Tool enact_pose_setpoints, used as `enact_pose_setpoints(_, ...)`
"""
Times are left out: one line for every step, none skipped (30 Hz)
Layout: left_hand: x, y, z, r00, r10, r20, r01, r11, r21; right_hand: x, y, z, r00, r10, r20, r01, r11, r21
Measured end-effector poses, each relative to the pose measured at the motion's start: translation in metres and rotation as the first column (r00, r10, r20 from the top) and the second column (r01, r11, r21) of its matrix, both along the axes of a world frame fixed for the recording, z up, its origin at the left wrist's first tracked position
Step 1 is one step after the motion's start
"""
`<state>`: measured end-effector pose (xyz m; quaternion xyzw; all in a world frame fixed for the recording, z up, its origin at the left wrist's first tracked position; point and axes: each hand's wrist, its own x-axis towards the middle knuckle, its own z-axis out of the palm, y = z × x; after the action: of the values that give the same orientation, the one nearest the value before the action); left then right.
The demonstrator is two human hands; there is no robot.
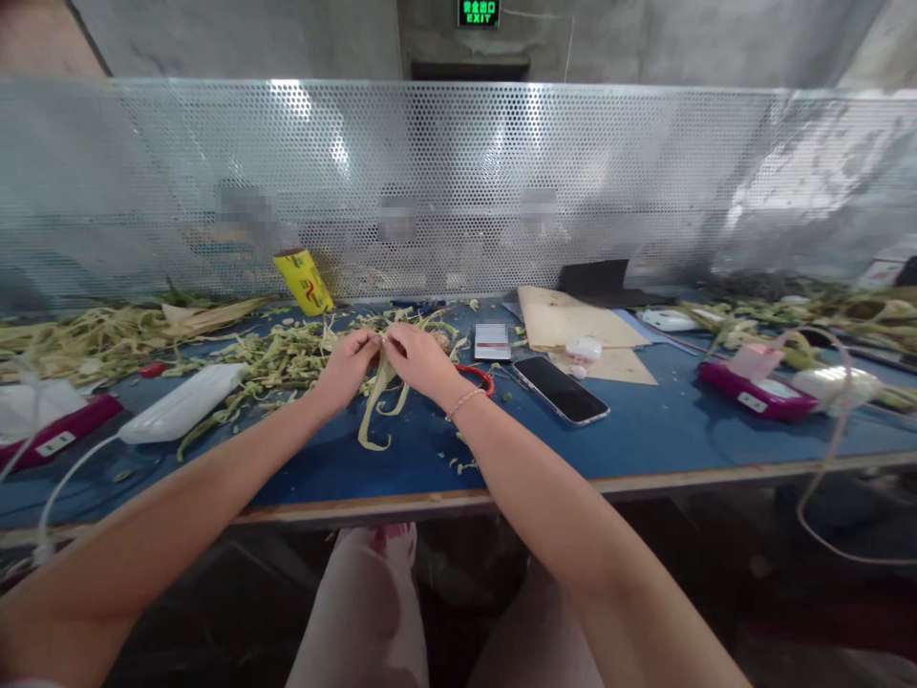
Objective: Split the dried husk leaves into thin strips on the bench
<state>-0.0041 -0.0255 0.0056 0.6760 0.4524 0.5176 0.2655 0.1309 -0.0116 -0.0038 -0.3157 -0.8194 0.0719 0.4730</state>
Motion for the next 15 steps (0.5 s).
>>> enact_pose_setpoints(0.000,0.001,-0.001,1.000,-0.009,0.025,0.009,1.000,-0.009,0.000,0.000,0.000,1.000,0.002,0.005,-0.002,1.000,0.013)
enact_pose_setpoints(0.000,0.001,-0.002,0.999,-0.017,0.050,0.018,1.000,-0.015,0.000,0.000,0.000,1.000,0.002,0.011,-0.002,1.000,0.024)
enact_pose_setpoints(0.000,0.002,-0.004,0.997,-0.027,0.071,0.029,0.999,-0.022,0.000,0.000,0.000,1.000,0.002,0.017,-0.003,0.999,0.034)
enact_pose_setpoints(0.000,0.003,-0.005,0.995,-0.037,0.094,0.040,0.999,-0.031,0.001,-0.001,0.000,1.000,0.005,0.024,-0.006,0.999,0.042)
enact_pose_setpoints(0.000,0.004,-0.007,0.992,-0.043,0.119,0.049,0.998,-0.040,0.001,-0.002,0.000,0.999,0.011,0.032,-0.012,0.999,0.048)
enact_pose_setpoints(0.000,0.005,-0.008,0.989,-0.048,0.142,0.056,0.997,-0.053,0.001,-0.003,0.001,0.999,0.019,0.041,-0.022,0.998,0.054)
enact_pose_setpoints(-0.001,0.006,-0.010,0.985,-0.049,0.163,0.061,0.996,-0.067,0.001,-0.005,0.002,0.999,0.026,0.047,-0.029,0.998,0.058)
enact_pose_setpoints(-0.001,0.008,-0.011,0.982,-0.049,0.184,0.065,0.995,-0.082,0.001,-0.006,0.002,0.998,0.028,0.052,-0.031,0.998,0.061)
enact_pose_setpoints(-0.002,0.010,-0.013,0.978,-0.047,0.205,0.068,0.993,-0.095,0.001,-0.007,0.003,0.998,0.024,0.054,-0.028,0.997,0.066)
enact_pose_setpoints(-0.003,0.012,-0.014,0.973,-0.048,0.224,0.072,0.992,-0.103,0.001,-0.008,0.003,0.998,0.018,0.052,-0.021,0.997,0.071)
enact_pose_setpoints(-0.004,0.014,-0.015,0.970,-0.051,0.239,0.078,0.991,-0.106,0.001,-0.009,0.004,0.999,0.012,0.049,-0.016,0.997,0.072)
enact_pose_setpoints(-0.006,0.016,-0.016,0.966,-0.055,0.251,0.083,0.991,-0.103,0.000,-0.010,0.004,0.999,0.012,0.044,-0.014,0.998,0.067)
enact_pose_setpoints(-0.006,0.018,-0.017,0.964,-0.055,0.260,0.083,0.992,-0.097,0.000,-0.010,0.004,0.999,0.013,0.035,-0.015,0.998,0.053)
enact_pose_setpoints(-0.007,0.019,-0.017,0.963,-0.052,0.263,0.079,0.993,-0.091,-0.001,-0.009,0.003,1.000,0.012,0.026,-0.013,0.999,0.031)
enact_pose_setpoints(-0.007,0.019,-0.017,0.963,-0.041,0.265,0.066,0.994,-0.086,-0.002,-0.008,0.002,1.000,0.007,0.019,-0.007,1.000,0.001)
